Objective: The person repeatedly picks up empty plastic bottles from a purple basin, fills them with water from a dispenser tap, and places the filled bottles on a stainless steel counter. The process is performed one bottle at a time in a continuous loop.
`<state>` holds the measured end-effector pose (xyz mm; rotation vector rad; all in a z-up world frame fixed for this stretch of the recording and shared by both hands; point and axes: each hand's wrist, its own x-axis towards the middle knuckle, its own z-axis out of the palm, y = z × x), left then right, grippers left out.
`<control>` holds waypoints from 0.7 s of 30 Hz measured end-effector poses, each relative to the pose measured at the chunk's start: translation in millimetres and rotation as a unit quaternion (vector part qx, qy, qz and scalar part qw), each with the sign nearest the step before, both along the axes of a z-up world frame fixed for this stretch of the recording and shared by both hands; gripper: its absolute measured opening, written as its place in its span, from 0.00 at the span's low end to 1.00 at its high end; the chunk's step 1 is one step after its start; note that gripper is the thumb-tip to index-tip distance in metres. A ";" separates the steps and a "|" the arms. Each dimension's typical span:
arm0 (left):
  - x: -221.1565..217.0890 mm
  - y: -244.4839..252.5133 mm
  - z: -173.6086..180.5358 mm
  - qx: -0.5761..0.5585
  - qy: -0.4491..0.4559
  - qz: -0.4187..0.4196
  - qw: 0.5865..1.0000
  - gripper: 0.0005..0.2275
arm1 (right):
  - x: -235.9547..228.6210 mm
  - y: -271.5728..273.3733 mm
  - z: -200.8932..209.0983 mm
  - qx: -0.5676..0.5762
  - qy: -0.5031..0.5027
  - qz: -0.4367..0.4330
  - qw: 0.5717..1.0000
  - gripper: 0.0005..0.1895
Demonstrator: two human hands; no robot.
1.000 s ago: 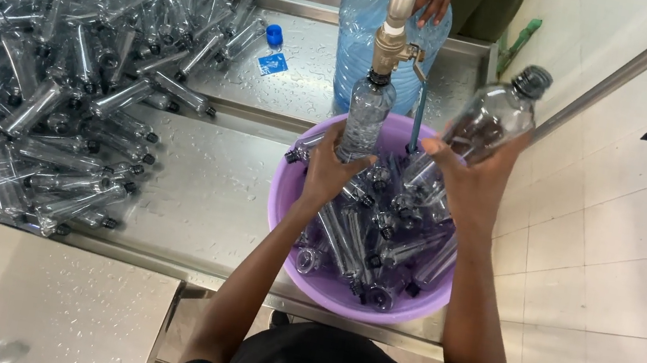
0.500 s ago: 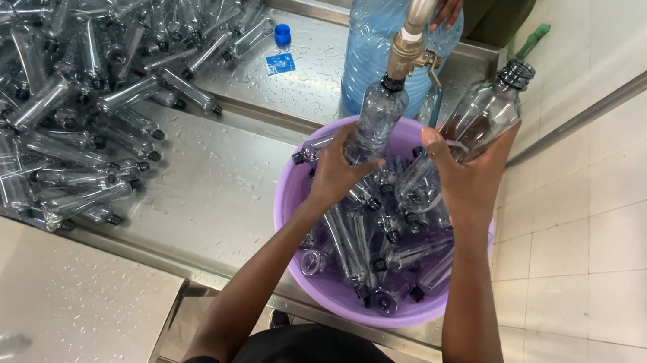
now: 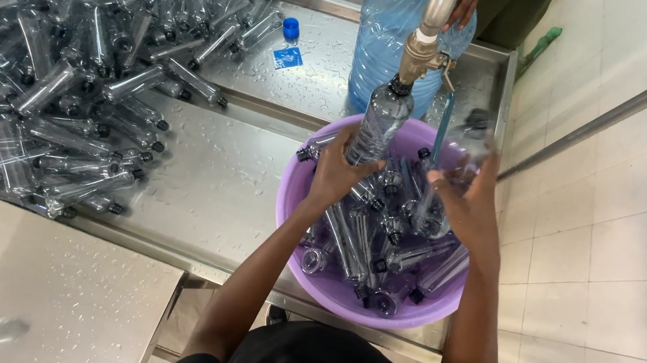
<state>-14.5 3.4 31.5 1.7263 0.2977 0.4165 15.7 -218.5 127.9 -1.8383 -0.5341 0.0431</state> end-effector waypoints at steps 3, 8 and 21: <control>2.5 5.5 -15.1 0.008 0.013 0.005 1.000 0.33 | 3.7 -8.8 -12.7 -0.146 -0.046 -0.017 0.988 0.59; 6.4 8.9 -26.2 0.001 -0.014 0.023 1.000 0.33 | 9.0 -8.6 -23.7 -0.087 -0.038 -0.041 0.995 0.50; -4.5 4.1 -66.3 0.005 0.029 0.054 0.998 0.37 | 30.7 -5.7 -58.4 -0.044 -0.186 -0.015 0.982 0.38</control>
